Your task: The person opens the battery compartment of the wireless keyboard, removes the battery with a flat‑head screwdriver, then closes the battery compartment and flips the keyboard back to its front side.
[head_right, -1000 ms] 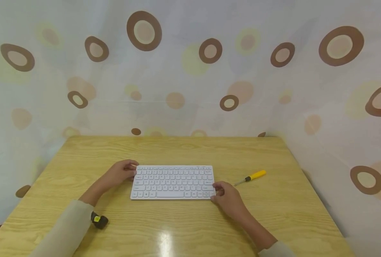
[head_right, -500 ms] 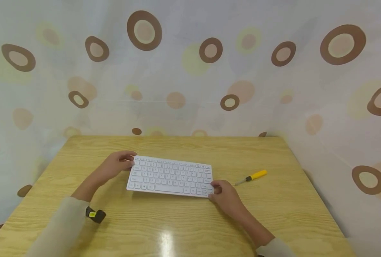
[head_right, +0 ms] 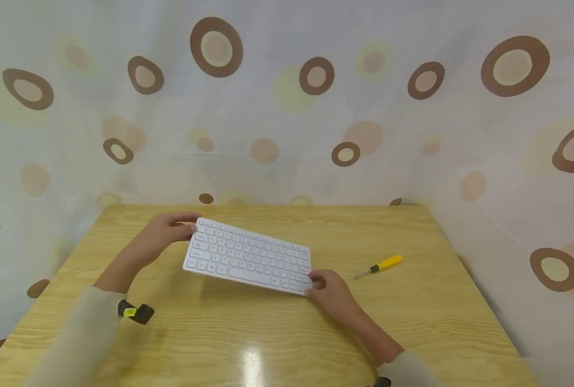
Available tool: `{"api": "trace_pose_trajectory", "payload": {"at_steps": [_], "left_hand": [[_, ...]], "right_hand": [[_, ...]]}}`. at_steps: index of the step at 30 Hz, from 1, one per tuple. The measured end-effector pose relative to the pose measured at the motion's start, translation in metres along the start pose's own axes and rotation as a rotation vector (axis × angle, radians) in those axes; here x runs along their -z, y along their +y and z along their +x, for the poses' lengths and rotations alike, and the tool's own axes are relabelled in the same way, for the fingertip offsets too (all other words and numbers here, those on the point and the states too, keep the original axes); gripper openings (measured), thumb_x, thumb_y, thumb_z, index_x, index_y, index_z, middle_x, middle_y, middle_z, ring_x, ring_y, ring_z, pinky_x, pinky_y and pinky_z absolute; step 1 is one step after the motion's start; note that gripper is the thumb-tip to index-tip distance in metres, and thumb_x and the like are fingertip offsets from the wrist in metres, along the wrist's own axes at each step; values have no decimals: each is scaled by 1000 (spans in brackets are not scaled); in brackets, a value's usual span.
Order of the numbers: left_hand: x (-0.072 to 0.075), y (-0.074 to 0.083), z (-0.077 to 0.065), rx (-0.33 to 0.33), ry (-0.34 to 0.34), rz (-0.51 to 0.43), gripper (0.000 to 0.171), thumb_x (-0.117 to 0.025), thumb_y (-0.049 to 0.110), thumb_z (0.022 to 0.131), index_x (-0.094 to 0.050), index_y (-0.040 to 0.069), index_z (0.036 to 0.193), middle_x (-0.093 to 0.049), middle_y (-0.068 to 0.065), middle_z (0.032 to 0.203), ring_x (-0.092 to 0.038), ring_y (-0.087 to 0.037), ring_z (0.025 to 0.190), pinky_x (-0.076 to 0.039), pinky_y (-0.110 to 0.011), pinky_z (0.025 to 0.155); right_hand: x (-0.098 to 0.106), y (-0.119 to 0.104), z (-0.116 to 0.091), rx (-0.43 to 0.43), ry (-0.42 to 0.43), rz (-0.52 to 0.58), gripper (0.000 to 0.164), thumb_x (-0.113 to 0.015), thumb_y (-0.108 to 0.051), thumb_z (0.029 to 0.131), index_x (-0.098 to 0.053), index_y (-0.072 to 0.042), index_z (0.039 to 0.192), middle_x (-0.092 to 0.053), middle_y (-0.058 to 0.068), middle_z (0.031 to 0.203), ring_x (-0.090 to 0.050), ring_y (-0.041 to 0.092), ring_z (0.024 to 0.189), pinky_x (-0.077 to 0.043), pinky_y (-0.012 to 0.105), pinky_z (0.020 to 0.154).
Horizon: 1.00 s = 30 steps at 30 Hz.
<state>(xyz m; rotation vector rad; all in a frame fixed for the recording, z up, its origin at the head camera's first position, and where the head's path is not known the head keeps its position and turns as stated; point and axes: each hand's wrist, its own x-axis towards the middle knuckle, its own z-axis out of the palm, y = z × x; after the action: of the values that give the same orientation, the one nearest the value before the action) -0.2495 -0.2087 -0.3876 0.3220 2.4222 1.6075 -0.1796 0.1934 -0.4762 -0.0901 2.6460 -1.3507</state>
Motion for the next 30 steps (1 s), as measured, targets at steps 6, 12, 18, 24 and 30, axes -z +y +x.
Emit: {"api": "trace_pose_trajectory", "payload": {"at_steps": [6,12,18,24,30], "left_hand": [[8,19,0,-40,10,-58,50,-58,24,102,-49,0,146,-64,-19,132,-68,-31,116,-41,-52,111],[12,36,-1,-87,10,-70,47,-57,24,103,-52,3,145,-60,-14,140,-69,-27,115,-45,-47,108],[10,54,-1,-89,13,-63,49,-58,25,103,-50,3,146,-65,-17,131,-69,-28,113,-42,-50,111],[4,74,4,-82,16,-80,49,-59,25,102,-51,4,145,-64,-17,131,-69,-29,113,-40,-50,112],[-1,89,11,-100,10,-69,50,-59,27,102,-51,5,146,-64,-15,130,-70,-27,112,-46,-47,108]], "right_hand": [[-11,-7,6,0,-10,28,40,-76,-7,87,-65,4,124,-69,9,106,-63,17,94,-51,33,84],[-19,-13,9,-5,-20,82,38,-76,-4,86,-66,4,122,-69,10,103,-62,17,93,-50,29,81],[-22,-16,11,-2,-36,87,36,-73,-5,88,-66,2,123,-69,9,106,-63,18,95,-52,32,83],[-24,-16,13,13,-62,95,34,-71,-5,91,-65,3,123,-69,11,111,-65,19,99,-53,34,85],[-27,-18,14,40,-100,113,32,-68,-5,93,-64,4,124,-68,13,114,-64,20,101,-53,36,87]]}}
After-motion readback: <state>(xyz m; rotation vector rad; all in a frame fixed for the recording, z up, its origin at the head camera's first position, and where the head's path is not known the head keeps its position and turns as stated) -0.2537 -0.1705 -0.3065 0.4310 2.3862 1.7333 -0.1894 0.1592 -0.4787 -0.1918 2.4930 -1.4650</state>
